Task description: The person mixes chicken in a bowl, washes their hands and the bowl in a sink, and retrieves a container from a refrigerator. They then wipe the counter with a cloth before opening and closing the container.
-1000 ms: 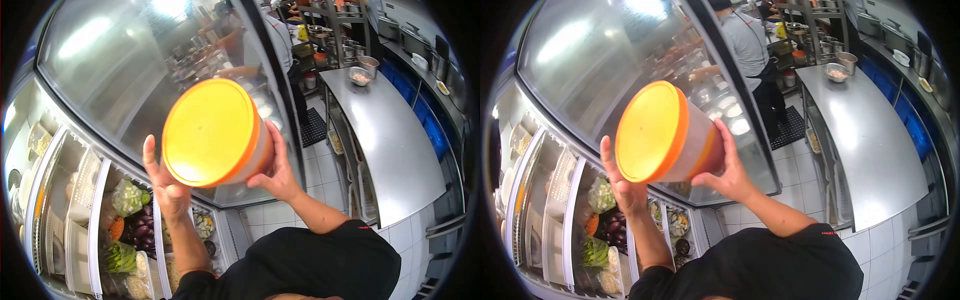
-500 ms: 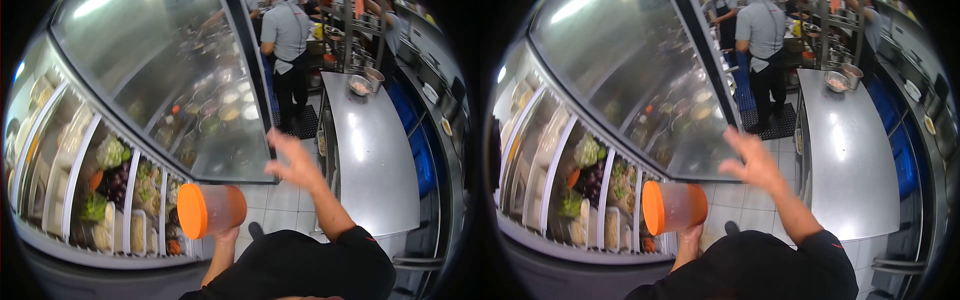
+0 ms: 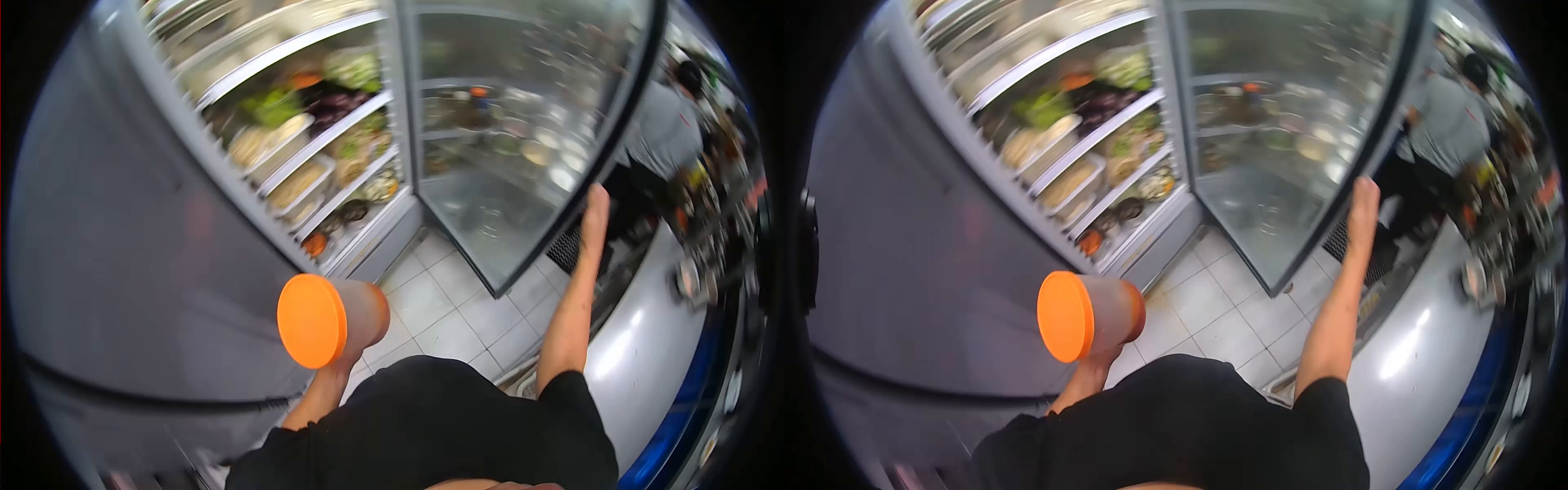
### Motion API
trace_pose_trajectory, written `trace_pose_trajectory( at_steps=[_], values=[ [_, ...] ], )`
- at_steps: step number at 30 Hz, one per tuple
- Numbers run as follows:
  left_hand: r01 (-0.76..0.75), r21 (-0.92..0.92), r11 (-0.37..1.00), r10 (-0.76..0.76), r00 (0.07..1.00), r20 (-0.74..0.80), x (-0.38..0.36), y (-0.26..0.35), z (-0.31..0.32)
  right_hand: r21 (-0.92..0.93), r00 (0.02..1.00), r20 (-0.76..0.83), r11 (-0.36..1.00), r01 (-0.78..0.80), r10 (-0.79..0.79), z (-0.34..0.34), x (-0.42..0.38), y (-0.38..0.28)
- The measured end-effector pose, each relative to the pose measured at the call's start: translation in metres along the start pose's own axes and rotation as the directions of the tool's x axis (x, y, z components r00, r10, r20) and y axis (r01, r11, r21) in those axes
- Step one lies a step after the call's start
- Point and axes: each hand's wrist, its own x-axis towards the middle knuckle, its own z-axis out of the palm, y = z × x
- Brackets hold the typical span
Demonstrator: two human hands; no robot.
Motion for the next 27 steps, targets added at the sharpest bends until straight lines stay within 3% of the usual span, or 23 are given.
trace_pose_trajectory(
  at_steps=[1,3,5,8,11,13,15,18,23,27],
  values=[
    [-0.029,-0.026,0.999,0.029,1.000,-0.012,-0.011,0.004,-0.010,0.108,0.990,0.048,0.985,-0.135,0.131,0.003,-0.014,-0.007],
    [-0.079,-0.067,0.995,0.077,0.996,-0.039,-0.031,0.015,-0.027,0.267,0.975,0.117,0.940,-0.214,0.189,0.011,-0.050,-0.044],
    [-0.126,-0.103,0.987,0.120,0.991,-0.059,-0.048,0.025,-0.043,0.387,0.966,0.234,0.901,-0.198,0.112,0.026,-0.080,-0.076],
    [-0.181,-0.130,0.975,0.171,0.982,-0.084,-0.070,0.047,-0.064,0.498,0.957,0.281,0.863,-0.082,-0.071,0.069,-0.129,-0.096],
    [-0.209,-0.144,0.967,0.196,0.975,-0.103,-0.087,0.069,-0.083,0.434,0.919,0.394,0.879,-0.195,0.009,0.123,-0.167,-0.124],
    [-0.226,-0.150,0.962,0.211,0.971,-0.114,-0.097,0.082,-0.095,0.289,0.866,0.492,0.923,-0.254,0.084,0.164,-0.183,-0.164],
    [-0.244,-0.150,0.958,0.225,0.966,-0.131,-0.110,0.094,-0.106,0.350,0.819,0.537,0.937,0.000,-0.201,0.212,-0.197,-0.194],
    [-0.281,-0.145,0.949,0.256,0.952,-0.169,-0.136,0.111,-0.124,0.361,0.725,0.587,0.918,0.164,-0.360,0.274,-0.213,-0.256],
    [-0.361,-0.139,0.922,0.316,0.910,-0.269,-0.188,0.128,-0.157,0.319,0.557,0.669,0.867,0.384,-0.493,0.385,-0.232,-0.286],
    [-0.408,-0.137,0.903,0.339,0.870,-0.358,-0.217,0.131,-0.177,0.181,0.510,0.786,0.919,0.349,-0.349,0.459,-0.242,-0.291]
  ],
)
